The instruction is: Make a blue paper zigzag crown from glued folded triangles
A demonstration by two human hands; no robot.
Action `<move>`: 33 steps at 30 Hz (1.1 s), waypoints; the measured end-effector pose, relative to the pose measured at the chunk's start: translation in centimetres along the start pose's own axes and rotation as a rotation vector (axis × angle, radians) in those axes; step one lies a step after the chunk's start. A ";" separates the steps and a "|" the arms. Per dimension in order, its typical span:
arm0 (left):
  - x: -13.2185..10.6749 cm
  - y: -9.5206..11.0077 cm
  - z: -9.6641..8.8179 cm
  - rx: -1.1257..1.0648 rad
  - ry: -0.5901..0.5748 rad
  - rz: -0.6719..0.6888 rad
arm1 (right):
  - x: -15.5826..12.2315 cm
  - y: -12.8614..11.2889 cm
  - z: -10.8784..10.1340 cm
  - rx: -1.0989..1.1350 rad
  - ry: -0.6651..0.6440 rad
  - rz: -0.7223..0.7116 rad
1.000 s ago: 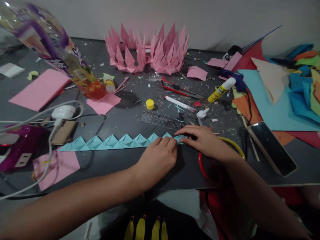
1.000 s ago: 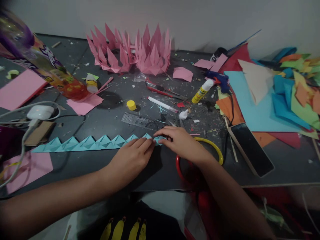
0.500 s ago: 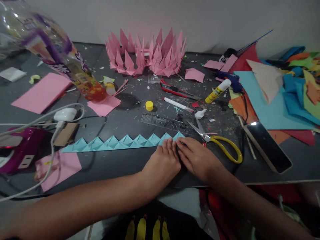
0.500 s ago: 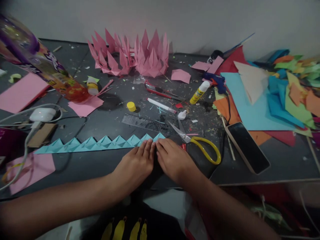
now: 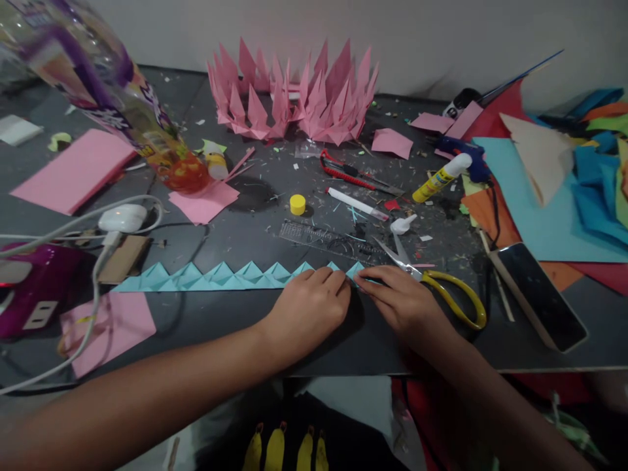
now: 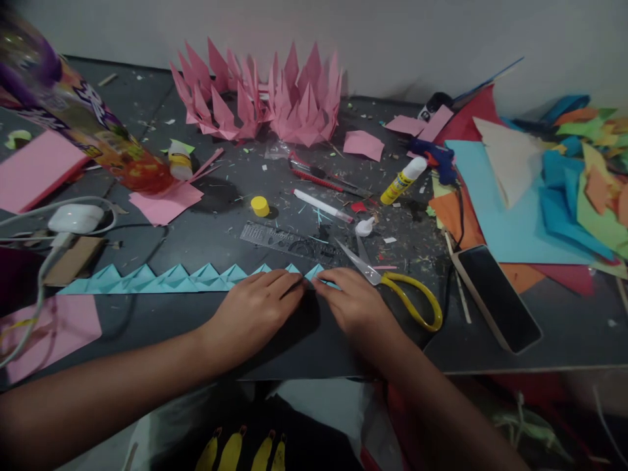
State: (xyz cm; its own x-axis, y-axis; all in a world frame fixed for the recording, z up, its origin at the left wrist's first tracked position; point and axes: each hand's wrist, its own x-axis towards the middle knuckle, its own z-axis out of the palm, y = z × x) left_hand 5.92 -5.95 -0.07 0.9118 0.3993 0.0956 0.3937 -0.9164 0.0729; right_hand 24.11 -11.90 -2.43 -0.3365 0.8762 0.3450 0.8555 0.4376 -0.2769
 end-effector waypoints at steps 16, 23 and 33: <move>-0.3 1.3 0.6 0.104 0.064 0.009 | 0.3 -0.7 -0.2 -0.114 -0.052 -0.086; -1.3 2.7 1.7 0.162 0.088 0.003 | -1.8 -3.2 -0.3 -0.234 -0.090 0.038; -0.1 -0.1 0.3 -0.116 0.007 0.024 | -0.6 -2.3 -1.6 -0.133 -0.201 0.097</move>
State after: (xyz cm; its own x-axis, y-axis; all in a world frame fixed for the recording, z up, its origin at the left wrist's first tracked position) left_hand 5.83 -5.94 -0.34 0.9198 0.3779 0.1054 0.3552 -0.9163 0.1851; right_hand 22.96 -13.76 -0.52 -0.3103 0.9412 0.1334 0.9273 0.3305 -0.1755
